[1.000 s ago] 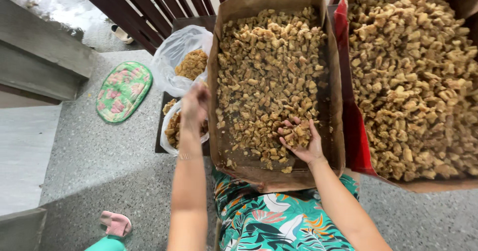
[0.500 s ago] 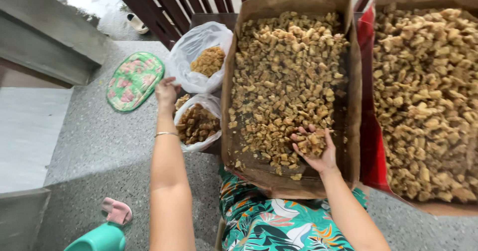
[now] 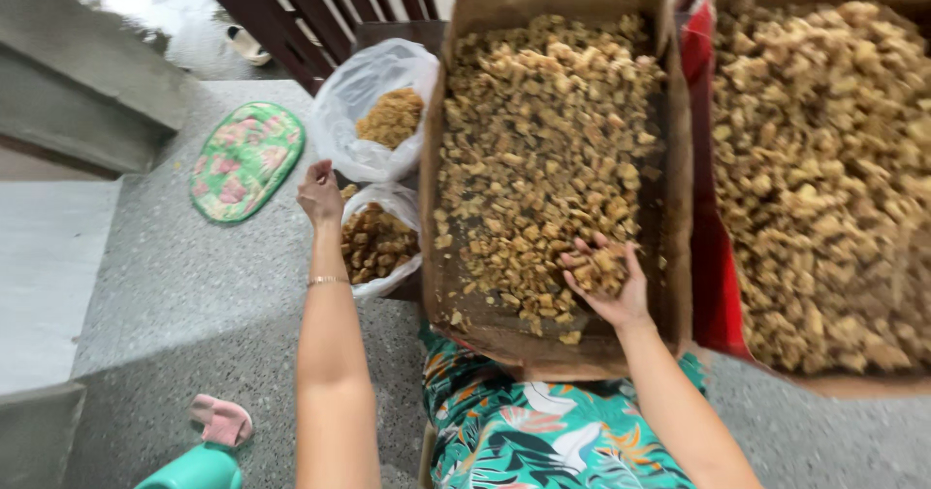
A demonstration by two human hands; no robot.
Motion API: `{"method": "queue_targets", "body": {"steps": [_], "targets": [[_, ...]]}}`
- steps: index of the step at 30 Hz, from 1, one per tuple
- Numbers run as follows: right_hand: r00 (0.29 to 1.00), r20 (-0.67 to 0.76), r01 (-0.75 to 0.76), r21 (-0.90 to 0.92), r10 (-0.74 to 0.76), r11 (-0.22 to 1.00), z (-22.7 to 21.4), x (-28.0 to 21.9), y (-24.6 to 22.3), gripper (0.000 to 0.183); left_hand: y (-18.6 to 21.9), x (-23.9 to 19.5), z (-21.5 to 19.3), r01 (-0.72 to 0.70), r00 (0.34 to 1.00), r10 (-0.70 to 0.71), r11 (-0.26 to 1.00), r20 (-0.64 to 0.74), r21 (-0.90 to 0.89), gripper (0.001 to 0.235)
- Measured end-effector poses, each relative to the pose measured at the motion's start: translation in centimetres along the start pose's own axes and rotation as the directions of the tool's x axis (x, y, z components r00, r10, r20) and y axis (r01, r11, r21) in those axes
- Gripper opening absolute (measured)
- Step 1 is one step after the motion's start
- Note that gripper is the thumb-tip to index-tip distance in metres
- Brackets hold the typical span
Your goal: The person sits on the floor and sorts through a large cardboard box filled with small, irregular, light-brown food pieces. They use both hands to pick up handfuls of the pieces, sift through them, and occasionally transfer some into a plastic bag placed to the side.
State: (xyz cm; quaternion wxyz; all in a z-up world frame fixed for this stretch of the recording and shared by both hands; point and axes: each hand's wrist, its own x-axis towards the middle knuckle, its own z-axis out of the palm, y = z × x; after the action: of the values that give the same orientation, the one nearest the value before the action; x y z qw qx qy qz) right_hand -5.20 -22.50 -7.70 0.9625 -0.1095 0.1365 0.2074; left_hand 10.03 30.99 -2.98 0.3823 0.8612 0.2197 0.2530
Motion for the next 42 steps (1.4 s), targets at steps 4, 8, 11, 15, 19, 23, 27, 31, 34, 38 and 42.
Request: {"method": "queue_targets", "body": {"steps": [4, 8, 11, 15, 19, 23, 27, 31, 34, 38, 42], "targets": [[1.0, 0.022, 0.016, 0.036, -0.017, 0.999, -1.9, 0.6, -0.1, 0.047, 5.6, -7.0, 3.7, -0.122, 0.971, 0.16, 0.971, 0.177, -0.208, 0.021], [1.0, 0.006, 0.005, 0.139, -0.006, 0.99, -2.0, 0.5, -0.3, 0.058, 13.8, -17.1, 7.2, 0.013, 0.835, 0.143, 0.96, 0.531, -0.279, 0.028], [0.997, 0.046, 0.051, 0.091, -0.055, 0.995, -0.2, -0.1, 0.0, 0.044, 18.0, -23.3, 9.0, 0.011, 0.631, 0.161, 0.976, 0.759, -0.216, 0.036], [0.993, -0.103, 0.071, 0.076, -0.063, 0.995, 2.5, -0.5, 0.0, 0.042, 19.3, -27.6, 10.8, -0.246, 0.49, 0.193, 0.966, 0.85, -0.078, 0.042], [0.998, -0.028, 0.056, 0.123, -0.053, 0.991, 2.7, -0.6, 0.1, 0.041, 17.6, -29.2, 12.1, -0.475, 0.513, 0.283, 0.88, 0.81, -0.008, 0.057], [0.997, 0.05, 0.045, 0.143, -0.052, 0.989, 1.6, -0.2, 0.1, 0.04, 16.4, -30.8, 11.6, -0.617, 0.509, 0.343, 0.785, 0.789, 0.057, 0.075], [0.998, 0.047, 0.046, 0.124, -0.053, 0.991, 1.8, -0.4, 0.0, 0.041, 15.9, -31.1, 11.5, -0.597, 0.537, 0.371, 0.802, 0.758, 0.031, 0.07], [0.988, 0.004, 0.152, 0.025, -0.153, 0.988, 6.4, -1.8, -1.3, 0.039, 15.9, -30.8, 11.9, -0.573, 0.539, 0.313, 0.817, 0.782, 0.068, 0.065], [0.929, -0.022, 0.361, -0.152, -0.368, 0.92, 10.8, -3.6, -5.5, 0.041, 16.2, -30.7, 11.5, -0.577, 0.529, 0.31, 0.814, 0.79, 0.067, 0.063], [0.704, -0.003, 0.488, -0.724, -0.71, 0.487, 13.1, -6.5, -14.5, 0.041, 18.6, -30.5, 11.1, -0.582, 0.474, 0.248, 0.808, 0.845, 0.09, 0.072], [0.362, 0.248, -0.033, -0.96, -0.899, -0.278, 12.8, -7.0, -20.7, 0.039, 20.5, -31.0, 10.8, -0.54, 0.425, 0.082, 0.822, 0.902, 0.18, 0.077]]}}
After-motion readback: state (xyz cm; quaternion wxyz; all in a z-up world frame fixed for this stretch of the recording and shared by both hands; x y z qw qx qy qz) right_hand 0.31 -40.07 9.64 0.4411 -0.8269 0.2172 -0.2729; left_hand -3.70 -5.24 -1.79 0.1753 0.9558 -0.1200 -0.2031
